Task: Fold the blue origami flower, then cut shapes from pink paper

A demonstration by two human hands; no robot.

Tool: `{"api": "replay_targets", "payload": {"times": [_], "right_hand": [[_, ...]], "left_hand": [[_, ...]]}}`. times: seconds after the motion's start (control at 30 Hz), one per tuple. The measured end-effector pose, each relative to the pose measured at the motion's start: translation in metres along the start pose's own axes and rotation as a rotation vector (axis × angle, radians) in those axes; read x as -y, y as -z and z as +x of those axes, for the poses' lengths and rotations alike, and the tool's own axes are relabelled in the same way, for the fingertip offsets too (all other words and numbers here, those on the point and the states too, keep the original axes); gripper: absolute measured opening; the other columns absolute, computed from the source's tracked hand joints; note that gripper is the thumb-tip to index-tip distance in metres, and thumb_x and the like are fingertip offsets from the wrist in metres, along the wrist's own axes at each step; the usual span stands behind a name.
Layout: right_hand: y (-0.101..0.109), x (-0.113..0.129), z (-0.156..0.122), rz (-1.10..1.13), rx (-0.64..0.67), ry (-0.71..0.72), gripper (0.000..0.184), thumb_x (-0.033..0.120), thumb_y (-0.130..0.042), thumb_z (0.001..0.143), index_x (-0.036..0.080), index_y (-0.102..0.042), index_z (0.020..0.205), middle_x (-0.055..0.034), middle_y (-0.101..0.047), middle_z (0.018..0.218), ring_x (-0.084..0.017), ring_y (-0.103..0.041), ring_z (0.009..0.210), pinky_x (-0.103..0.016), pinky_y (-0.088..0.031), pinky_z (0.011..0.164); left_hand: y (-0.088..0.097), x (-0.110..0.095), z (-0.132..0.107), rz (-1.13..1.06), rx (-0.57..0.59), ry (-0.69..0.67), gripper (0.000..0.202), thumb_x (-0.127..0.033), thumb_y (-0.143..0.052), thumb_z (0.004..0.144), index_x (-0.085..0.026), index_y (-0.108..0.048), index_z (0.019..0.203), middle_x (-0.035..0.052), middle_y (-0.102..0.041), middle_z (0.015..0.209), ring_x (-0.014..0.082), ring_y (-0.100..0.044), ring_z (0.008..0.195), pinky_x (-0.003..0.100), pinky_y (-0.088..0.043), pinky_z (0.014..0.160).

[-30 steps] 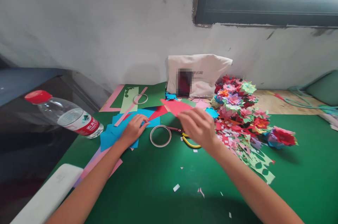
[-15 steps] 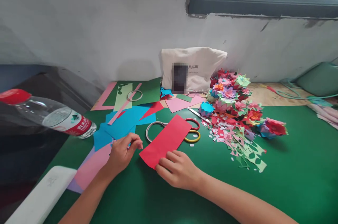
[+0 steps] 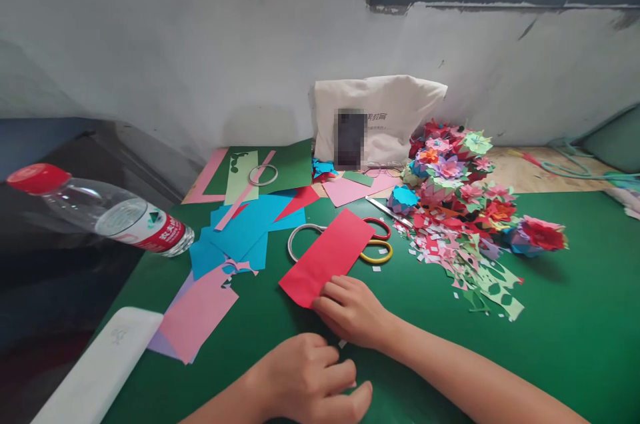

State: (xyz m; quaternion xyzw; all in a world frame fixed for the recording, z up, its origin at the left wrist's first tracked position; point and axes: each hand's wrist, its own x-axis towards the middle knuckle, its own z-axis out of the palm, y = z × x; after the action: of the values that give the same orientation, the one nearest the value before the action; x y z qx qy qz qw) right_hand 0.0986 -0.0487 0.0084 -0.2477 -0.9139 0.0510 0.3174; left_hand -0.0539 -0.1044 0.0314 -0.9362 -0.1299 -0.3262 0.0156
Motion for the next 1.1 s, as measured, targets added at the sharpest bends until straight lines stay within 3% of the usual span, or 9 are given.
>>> {"api": "replay_targets", "payload": {"times": [0.07,0.23,0.4,0.5,0.6,0.7,0.8,0.93,1.1], "right_hand": [[0.002,0.0,0.0,0.015,-0.024,-0.054,0.018,0.014,-0.044,0.096,0.018,-0.059,0.087,-0.0025,-0.057,0.068,-0.016,-0.042,0.061,-0.03,-0.029,0.055],[0.004,-0.003,-0.001,0.09,-0.052,-0.14,0.015,0.012,-0.043,0.096,0.017,-0.058,0.097,-0.0055,-0.063,0.078,-0.017,-0.05,0.068,-0.028,-0.036,0.06],[0.002,-0.003,-0.002,0.112,-0.011,-0.079,0.013,0.013,-0.048,0.095,0.017,-0.059,0.099,-0.0059,-0.065,0.079,-0.018,-0.05,0.068,-0.03,-0.039,0.061],[0.001,-0.001,-0.001,0.109,0.055,-0.019,0.014,0.013,-0.049,0.093,0.016,-0.059,0.102,-0.0061,-0.067,0.08,-0.019,-0.051,0.07,-0.031,-0.04,0.061],[0.005,-0.002,-0.002,0.104,0.066,-0.031,0.018,0.012,-0.049,0.092,0.017,-0.058,0.106,-0.007,-0.068,0.087,-0.02,-0.053,0.076,-0.032,-0.042,0.065],[0.014,-0.013,-0.007,0.022,-0.013,-0.145,0.023,0.007,-0.047,0.088,0.018,-0.057,0.106,-0.0079,-0.067,0.092,-0.022,-0.055,0.081,-0.035,-0.045,0.071],[0.027,-0.033,-0.016,-0.175,-0.106,-0.342,0.029,0.005,-0.046,0.083,0.019,-0.056,0.106,-0.0102,-0.065,0.102,-0.025,-0.056,0.096,-0.04,-0.047,0.084],[0.041,-0.058,-0.025,-0.348,-0.008,-0.575,0.031,0.011,-0.048,0.083,0.014,-0.053,0.114,-0.017,-0.058,0.113,-0.032,-0.054,0.106,-0.047,-0.046,0.091],[0.047,-0.071,-0.023,-0.388,0.168,-0.571,0.035,0.013,-0.05,0.081,0.012,-0.055,0.115,-0.0157,-0.062,0.104,-0.031,-0.057,0.099,-0.043,-0.046,0.085]], "left_hand": [[0.004,0.005,-0.002,0.026,0.012,0.015,0.008,-0.017,-0.063,0.083,-0.019,-0.065,0.076,-0.0043,-0.045,0.05,0.0128,-0.03,0.043,0.031,-0.018,0.042],[0.02,0.019,-0.007,0.101,0.03,0.066,0.056,-0.05,-0.041,0.098,-0.017,-0.05,0.053,-0.0007,-0.044,0.05,0.0127,-0.036,0.047,0.032,-0.021,0.045],[0.03,0.025,-0.007,0.12,0.073,0.092,0.015,-0.015,-0.054,0.092,-0.015,-0.064,0.082,-0.0027,-0.053,0.055,0.0123,-0.04,0.048,0.032,-0.027,0.047],[0.044,0.037,-0.011,0.157,0.034,0.142,0.02,-0.017,-0.058,0.092,-0.016,-0.06,0.072,-0.0044,-0.051,0.05,0.0109,-0.04,0.045,0.031,-0.025,0.046],[0.065,0.051,-0.027,0.278,0.174,0.429,0.041,-0.041,-0.054,0.095,-0.019,-0.053,0.061,-0.0018,-0.055,0.053,0.0133,-0.05,0.05,0.031,-0.032,0.05],[0.087,0.058,-0.058,0.549,0.349,0.965,0.031,-0.043,-0.05,0.094,-0.016,-0.064,0.102,0.0095,-0.071,0.091,0.0254,-0.065,0.085,0.033,-0.045,0.069],[0.102,0.054,-0.094,0.778,0.54,1.321,0.069,-0.066,-0.05,0.083,-0.006,-0.057,0.116,0.0212,-0.066,0.102,0.037,-0.061,0.092,0.042,-0.048,0.077],[0.111,0.049,-0.113,0.709,0.632,1.403,0.065,-0.064,-0.042,0.085,-0.005,-0.059,0.106,0.0226,-0.064,0.102,0.0387,-0.059,0.094,0.046,-0.048,0.083],[0.113,0.056,-0.105,0.384,0.564,1.559,0.052,-0.059,-0.052,0.08,-0.011,-0.063,0.097,0.0174,-0.067,0.097,0.0395,-0.059,0.098,0.046,-0.049,0.083]]}}
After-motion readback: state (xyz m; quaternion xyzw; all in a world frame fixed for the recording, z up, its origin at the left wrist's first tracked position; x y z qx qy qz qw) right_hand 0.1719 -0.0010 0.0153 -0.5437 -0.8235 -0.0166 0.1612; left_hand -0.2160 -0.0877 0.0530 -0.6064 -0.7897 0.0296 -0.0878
